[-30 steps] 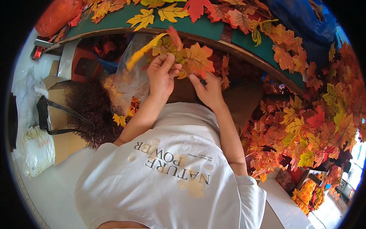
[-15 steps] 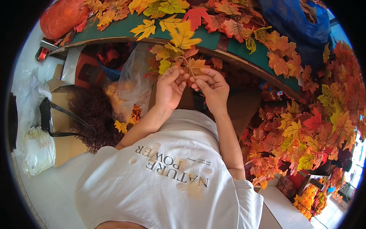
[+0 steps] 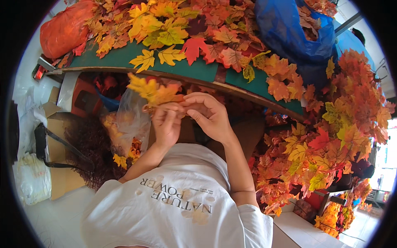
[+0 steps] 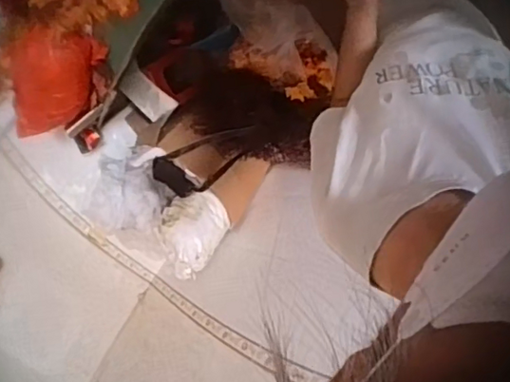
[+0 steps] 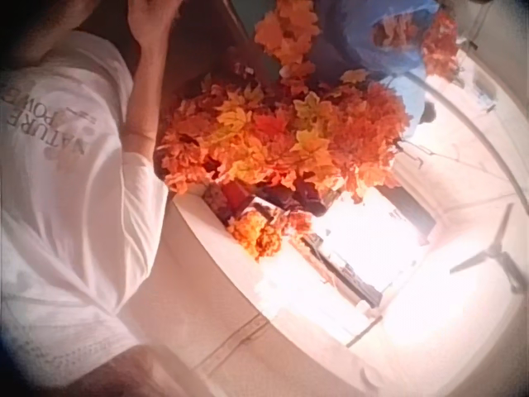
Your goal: Assembling decorative artificial maple leaves onto branches or strings.
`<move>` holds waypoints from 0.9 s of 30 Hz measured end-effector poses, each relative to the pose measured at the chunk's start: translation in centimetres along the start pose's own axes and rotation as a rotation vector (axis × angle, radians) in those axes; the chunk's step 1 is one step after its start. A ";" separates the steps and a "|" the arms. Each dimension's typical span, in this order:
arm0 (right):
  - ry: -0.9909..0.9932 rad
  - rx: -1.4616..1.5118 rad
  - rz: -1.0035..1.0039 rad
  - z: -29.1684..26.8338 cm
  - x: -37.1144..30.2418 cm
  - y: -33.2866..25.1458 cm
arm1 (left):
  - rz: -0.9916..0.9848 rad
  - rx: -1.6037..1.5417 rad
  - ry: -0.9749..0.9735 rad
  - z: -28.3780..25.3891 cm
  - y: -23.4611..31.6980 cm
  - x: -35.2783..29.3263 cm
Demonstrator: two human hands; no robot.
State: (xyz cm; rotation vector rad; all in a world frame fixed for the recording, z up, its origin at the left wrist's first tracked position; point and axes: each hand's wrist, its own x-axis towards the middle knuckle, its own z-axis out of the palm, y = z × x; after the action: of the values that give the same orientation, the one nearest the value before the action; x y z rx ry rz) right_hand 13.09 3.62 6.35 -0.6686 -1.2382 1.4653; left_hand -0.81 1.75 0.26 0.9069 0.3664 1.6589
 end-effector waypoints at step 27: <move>0.322 -1.630 -0.179 -11.7 16.0 -4.3 | -0.157 -0.505 0.415 -4.1 0.9 1.8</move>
State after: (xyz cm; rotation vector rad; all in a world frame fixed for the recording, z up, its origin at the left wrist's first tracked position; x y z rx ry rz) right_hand 20.42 22.17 10.01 -1.6549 -1.9846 -0.1226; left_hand -4.49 4.09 -1.17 0.1527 0.2678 1.6776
